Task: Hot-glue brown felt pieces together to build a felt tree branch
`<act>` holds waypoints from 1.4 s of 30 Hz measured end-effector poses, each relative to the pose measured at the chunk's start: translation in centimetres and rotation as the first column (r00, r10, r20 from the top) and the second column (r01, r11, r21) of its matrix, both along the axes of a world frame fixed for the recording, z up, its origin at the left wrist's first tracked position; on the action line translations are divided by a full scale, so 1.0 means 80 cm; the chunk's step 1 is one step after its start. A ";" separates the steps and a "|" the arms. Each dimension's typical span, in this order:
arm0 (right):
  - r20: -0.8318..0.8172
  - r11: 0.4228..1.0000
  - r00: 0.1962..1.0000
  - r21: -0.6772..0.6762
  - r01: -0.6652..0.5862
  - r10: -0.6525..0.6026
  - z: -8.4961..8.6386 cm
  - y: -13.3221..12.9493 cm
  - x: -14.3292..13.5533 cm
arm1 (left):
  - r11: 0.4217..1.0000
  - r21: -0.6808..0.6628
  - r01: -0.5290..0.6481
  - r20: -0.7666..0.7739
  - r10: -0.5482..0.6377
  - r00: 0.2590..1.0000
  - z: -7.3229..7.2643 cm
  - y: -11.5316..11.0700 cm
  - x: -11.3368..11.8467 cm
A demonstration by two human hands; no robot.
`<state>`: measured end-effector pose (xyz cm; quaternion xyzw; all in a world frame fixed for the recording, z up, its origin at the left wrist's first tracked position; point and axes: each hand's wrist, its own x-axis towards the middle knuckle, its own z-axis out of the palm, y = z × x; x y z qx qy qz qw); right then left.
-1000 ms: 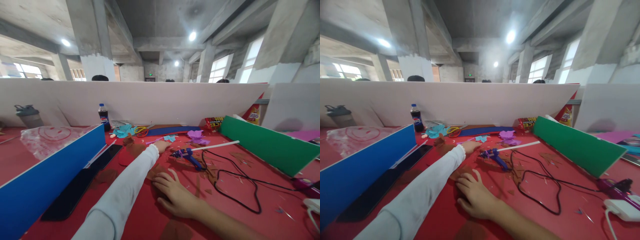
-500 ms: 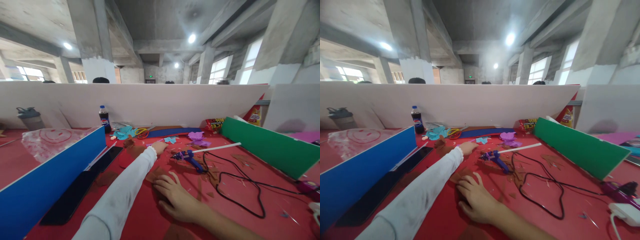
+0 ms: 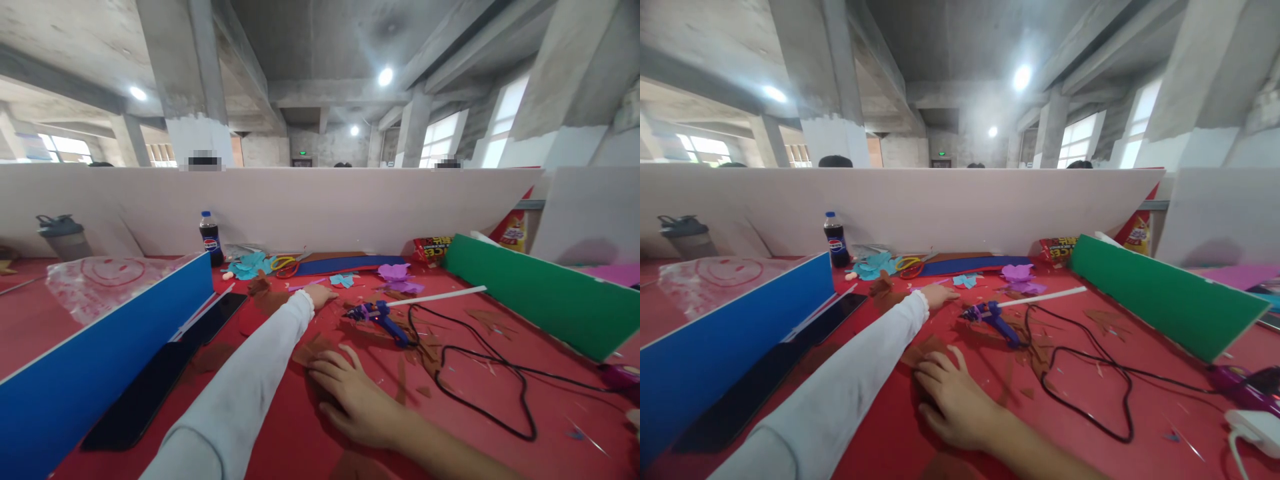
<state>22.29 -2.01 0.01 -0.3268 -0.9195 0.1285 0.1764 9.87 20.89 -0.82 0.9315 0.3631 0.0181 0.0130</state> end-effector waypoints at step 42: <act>0.031 1.000 0.999 -0.015 0.025 -0.025 -0.005 0.004 0.003 | 0.983 0.080 -0.168 -0.079 0.174 0.982 0.007 -0.039 -0.058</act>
